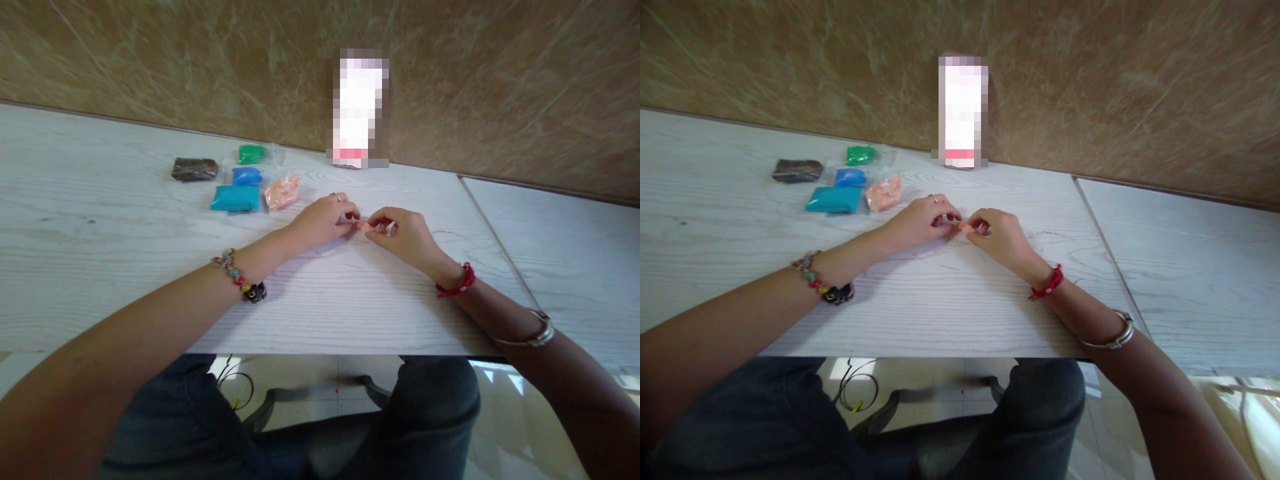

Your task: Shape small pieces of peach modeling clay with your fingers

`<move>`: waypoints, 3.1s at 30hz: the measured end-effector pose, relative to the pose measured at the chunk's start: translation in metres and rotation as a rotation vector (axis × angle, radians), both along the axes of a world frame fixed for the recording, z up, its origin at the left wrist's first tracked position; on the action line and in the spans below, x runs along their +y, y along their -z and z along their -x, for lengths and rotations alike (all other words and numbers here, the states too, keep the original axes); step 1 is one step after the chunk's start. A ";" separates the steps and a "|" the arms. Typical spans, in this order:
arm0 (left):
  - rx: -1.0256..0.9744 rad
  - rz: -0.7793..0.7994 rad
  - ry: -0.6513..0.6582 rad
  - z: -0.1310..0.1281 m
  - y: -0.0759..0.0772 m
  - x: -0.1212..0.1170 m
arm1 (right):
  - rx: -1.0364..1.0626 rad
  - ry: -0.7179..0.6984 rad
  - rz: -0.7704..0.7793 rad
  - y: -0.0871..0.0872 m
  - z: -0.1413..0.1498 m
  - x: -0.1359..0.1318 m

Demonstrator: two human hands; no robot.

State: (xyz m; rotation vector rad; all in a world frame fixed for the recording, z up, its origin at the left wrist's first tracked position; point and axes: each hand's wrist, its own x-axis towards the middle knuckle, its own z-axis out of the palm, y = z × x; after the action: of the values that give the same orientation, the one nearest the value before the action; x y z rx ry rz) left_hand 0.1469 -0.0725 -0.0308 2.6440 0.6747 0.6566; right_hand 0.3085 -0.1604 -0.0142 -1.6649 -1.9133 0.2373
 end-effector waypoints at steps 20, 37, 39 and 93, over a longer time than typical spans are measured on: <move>0.029 0.001 0.030 0.000 0.000 -0.001 | -0.469 -0.148 -0.047 0.002 0.001 -0.014; 0.014 -0.002 0.023 -0.001 0.000 0.000 | -0.156 -0.003 -0.033 0.003 0.001 -0.003; 0.016 0.000 0.011 -0.001 -0.001 -0.001 | -0.123 -0.004 -0.022 0.004 0.003 -0.003; 0.054 0.022 -0.063 -0.005 -0.006 -0.008 | -0.397 0.032 -0.075 0.009 0.012 -0.011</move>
State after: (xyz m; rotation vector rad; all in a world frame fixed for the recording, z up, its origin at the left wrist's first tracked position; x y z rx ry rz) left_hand 0.1524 -0.0807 -0.0249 2.6379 0.7790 0.5934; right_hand 0.2970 -0.1711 -0.0229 -1.7913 -2.1437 -0.1908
